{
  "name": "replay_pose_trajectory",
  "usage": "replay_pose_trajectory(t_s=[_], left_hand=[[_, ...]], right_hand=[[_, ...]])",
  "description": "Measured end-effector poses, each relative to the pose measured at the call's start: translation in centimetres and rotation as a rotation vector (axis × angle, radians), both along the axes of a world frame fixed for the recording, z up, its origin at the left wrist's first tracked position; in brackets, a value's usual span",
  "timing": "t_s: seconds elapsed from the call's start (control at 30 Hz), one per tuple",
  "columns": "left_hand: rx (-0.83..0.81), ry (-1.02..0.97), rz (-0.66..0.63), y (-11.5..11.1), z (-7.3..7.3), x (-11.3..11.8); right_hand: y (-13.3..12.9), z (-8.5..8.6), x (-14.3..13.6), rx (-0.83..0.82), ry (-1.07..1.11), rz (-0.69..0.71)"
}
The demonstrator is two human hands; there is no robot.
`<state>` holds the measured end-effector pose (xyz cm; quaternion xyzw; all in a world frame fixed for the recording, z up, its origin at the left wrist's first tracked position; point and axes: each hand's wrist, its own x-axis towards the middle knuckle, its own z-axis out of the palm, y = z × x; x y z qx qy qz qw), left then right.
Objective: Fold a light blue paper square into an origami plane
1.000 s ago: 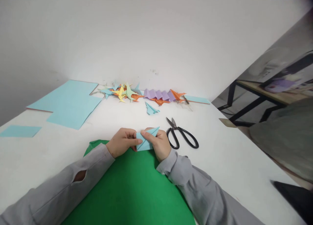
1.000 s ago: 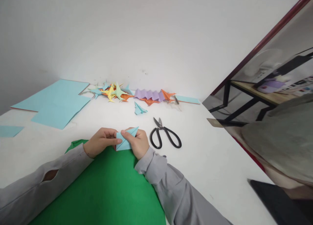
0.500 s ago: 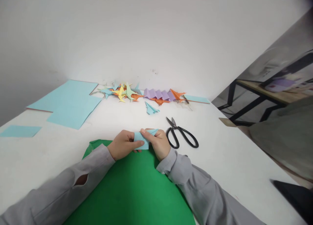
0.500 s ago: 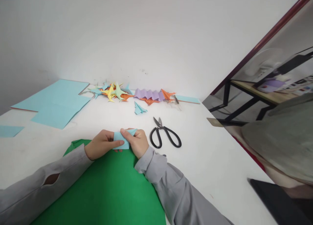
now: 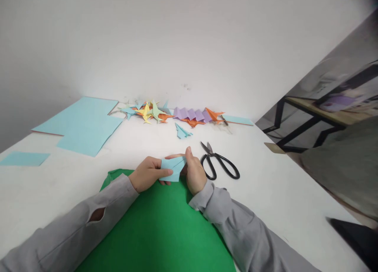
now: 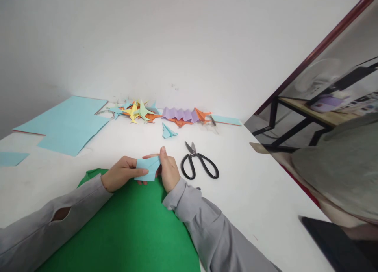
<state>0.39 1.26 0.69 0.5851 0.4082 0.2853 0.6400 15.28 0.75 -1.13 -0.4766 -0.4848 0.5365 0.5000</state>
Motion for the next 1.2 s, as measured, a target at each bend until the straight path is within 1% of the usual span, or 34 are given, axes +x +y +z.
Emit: replay_pose_trajectory(t_s=[0.13, 0.3, 0.37, 0.47, 0.53, 0.67, 0.77, 0.9, 1.03, 1.2], left_hand=[[-0.022, -0.012, -0.006, 0.21, -0.02, -0.09], [-0.035, -0.02, -0.033, 0.28, -0.07, -0.21], [-0.035, -0.034, -0.027, 0.22, 0.01, -0.2], [-0.046, -0.056, -0.003, 0.13, 0.26, -0.14], [-0.06, -0.07, 0.024, 0.12, 0.38, -0.09], [-0.08, -0.133, 0.11, 0.24, 0.23, -0.05], [-0.08, -0.162, 0.141, 0.32, -0.03, -0.12], [-0.062, -0.162, 0.108, 0.31, -0.17, -0.28], [-0.002, -0.147, 0.062, 0.26, -0.14, -0.37], [0.03, -0.129, 0.035, 0.24, -0.07, -0.31]], right_hand=[[-0.05, -0.11, -0.11, -0.002, 0.046, -0.034], [0.02, -0.17, -0.11, -0.003, -0.011, -0.076], [0.1, -0.2, -0.05, -0.017, 0.007, -0.076], [0.18, -0.29, -0.03, -0.036, 0.11, -0.036], [0.18, -0.32, -0.06, -0.018, 0.142, -0.017], [-0.01, -0.26, -0.18, 0.08, 0.073, 0.0], [-0.15, -0.17, -0.27, 0.091, 0.057, 0.025], [-0.2, -0.17, -0.41, 0.096, 0.024, 0.07], [-0.15, -0.29, -0.54, 0.115, -0.004, 0.097], [-0.12, -0.52, -0.58, 0.14, -0.023, 0.145]])
